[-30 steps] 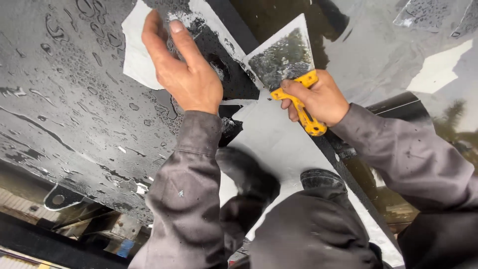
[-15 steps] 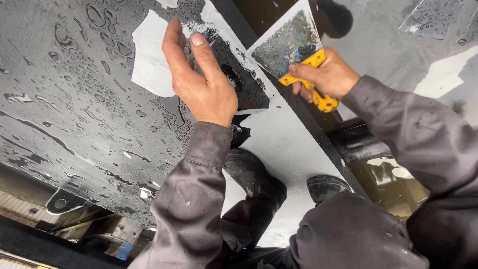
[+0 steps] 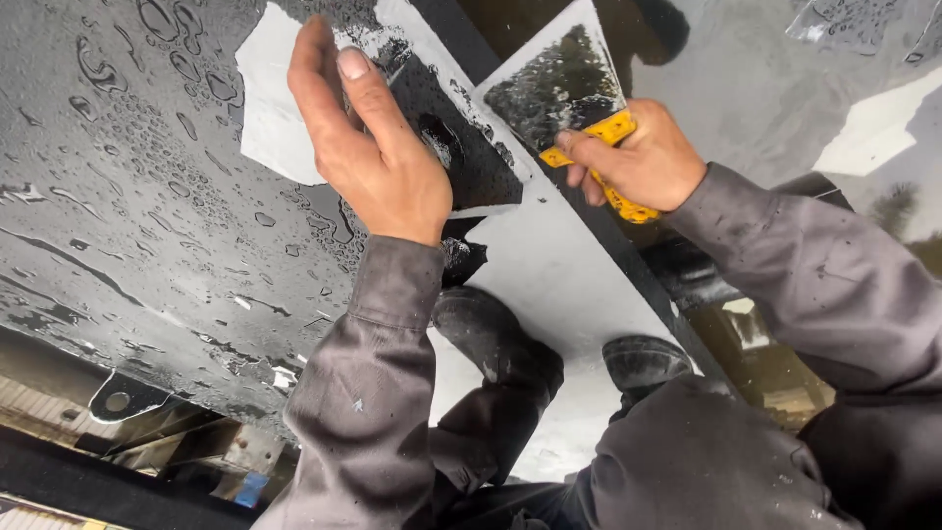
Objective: Scraping a black coating or paint off a flat surface using a hand scraper.
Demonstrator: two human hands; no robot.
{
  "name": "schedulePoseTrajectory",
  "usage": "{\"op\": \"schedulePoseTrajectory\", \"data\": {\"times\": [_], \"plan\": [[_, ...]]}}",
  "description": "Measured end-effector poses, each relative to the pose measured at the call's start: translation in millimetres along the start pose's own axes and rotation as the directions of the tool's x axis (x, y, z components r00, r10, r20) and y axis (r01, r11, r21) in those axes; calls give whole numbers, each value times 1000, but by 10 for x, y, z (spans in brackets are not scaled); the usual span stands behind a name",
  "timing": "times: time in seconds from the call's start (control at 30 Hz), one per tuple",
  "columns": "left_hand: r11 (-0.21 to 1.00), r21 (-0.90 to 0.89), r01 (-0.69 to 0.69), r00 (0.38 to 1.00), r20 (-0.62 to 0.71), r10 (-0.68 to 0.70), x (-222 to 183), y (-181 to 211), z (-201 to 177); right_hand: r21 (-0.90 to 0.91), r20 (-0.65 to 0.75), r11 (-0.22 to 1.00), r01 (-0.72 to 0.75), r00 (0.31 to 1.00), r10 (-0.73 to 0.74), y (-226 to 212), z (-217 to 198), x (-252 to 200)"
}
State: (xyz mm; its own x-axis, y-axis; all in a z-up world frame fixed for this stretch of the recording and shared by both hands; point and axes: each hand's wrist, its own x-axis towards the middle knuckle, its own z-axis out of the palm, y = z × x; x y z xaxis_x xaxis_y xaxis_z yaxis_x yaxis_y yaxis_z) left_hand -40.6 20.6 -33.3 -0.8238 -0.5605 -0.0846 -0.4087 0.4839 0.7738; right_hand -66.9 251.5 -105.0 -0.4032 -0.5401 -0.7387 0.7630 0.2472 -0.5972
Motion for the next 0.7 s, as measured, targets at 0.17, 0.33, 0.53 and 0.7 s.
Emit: {"op": "schedulePoseTrajectory", "data": {"times": [0.17,0.33,0.53,0.7], "plan": [[1000,29,-7,1000,5,7,10,-25,-4,53,55,998,40,998,-43,130,-61,110],[1000,27,-1,1000,-9,1,18,20,-6,133,83,986,99,990,-111,-72,40,247],[997,72,-14,1000,2,14,59,65,1,49,190,998,-40,981,29,-3,-107,412],[1000,6,16,999,39,-17,70,72,-19,118,160,992,-35,987,16,38,-29,306]]}}
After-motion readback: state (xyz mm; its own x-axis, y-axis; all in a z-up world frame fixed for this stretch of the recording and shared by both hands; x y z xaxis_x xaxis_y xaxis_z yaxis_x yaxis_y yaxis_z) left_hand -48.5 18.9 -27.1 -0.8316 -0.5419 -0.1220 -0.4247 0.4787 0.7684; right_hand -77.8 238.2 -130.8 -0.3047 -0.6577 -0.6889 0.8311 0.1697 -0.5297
